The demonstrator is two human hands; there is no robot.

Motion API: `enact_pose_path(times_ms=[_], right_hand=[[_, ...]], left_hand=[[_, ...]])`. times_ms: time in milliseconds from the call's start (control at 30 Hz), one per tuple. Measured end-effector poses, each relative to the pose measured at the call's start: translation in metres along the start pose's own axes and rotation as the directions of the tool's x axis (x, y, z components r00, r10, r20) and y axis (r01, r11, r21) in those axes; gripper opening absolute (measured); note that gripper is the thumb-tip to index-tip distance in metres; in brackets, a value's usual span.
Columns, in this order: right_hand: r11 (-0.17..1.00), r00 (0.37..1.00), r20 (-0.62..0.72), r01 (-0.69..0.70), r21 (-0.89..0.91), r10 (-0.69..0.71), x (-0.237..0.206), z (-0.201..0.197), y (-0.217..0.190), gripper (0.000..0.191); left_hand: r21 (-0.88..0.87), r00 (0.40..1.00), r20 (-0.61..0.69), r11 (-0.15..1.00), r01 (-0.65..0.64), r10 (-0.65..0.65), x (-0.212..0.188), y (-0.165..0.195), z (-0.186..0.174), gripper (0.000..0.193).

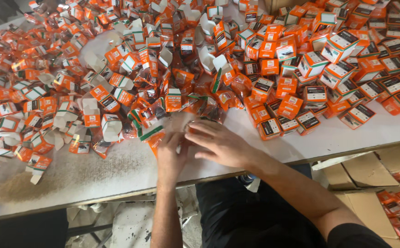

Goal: The person picks up small plastic-wrapped items from a large pile on the table, places each item into a small orange paper box, folds the box flaps closed, and sets the finished box back onto the table, repeating this cycle continuously.

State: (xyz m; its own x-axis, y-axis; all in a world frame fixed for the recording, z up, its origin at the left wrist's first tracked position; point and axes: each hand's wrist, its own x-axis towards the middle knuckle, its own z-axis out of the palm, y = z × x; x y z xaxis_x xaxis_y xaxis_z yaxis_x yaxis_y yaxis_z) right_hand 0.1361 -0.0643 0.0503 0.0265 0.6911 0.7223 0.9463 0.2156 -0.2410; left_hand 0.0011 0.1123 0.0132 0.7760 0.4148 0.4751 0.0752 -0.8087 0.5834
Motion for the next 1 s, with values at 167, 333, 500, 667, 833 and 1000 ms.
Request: enact_pose_path(times_ms=[167, 333, 500, 667, 833, 1000], right_hand=[[0.937, 0.905, 0.249, -0.347, -0.042, 0.346, -0.026, 0.025, -0.008, 0.065], [0.901, 0.889, 0.222, -0.337, -0.274, 0.401, -0.058, 0.008, -0.010, 0.051], [0.980, 0.962, 0.222, -0.183, 0.083, 0.161, -0.047, -0.003, -0.025, 0.055], [0.987, 0.973, 0.164, -0.157, -0.043, 0.162, -0.039, 0.008, -0.033, 0.033], [0.957, 0.944, 0.164, -0.289, 0.002, 0.285, -0.073, 0.018, -0.023, 0.021], [0.764, 0.811, 0.111, -0.579, 0.283, 0.574, -0.095, 0.016, -0.013, 0.028]], left_hand=[[-0.426, 0.961, 0.069, 0.863, 0.272, -0.269, -0.001, 0.006, 0.009, 0.031], [0.119, 0.953, -0.302, 0.993, -0.005, 0.041, 0.062, -0.002, -0.010, 0.035], [0.452, 0.992, -0.091, 0.891, -0.039, 0.089, 0.111, 0.006, -0.001, 0.062], [0.441, 0.979, 0.049, 0.884, 0.156, -0.197, 0.116, 0.016, -0.011, 0.058], [0.012, 0.987, -0.151, 0.999, -0.051, 0.052, 0.051, 0.038, -0.026, 0.054], [-0.100, 0.982, -0.186, 0.995, 0.011, -0.030, -0.028, 0.062, -0.002, 0.052]])
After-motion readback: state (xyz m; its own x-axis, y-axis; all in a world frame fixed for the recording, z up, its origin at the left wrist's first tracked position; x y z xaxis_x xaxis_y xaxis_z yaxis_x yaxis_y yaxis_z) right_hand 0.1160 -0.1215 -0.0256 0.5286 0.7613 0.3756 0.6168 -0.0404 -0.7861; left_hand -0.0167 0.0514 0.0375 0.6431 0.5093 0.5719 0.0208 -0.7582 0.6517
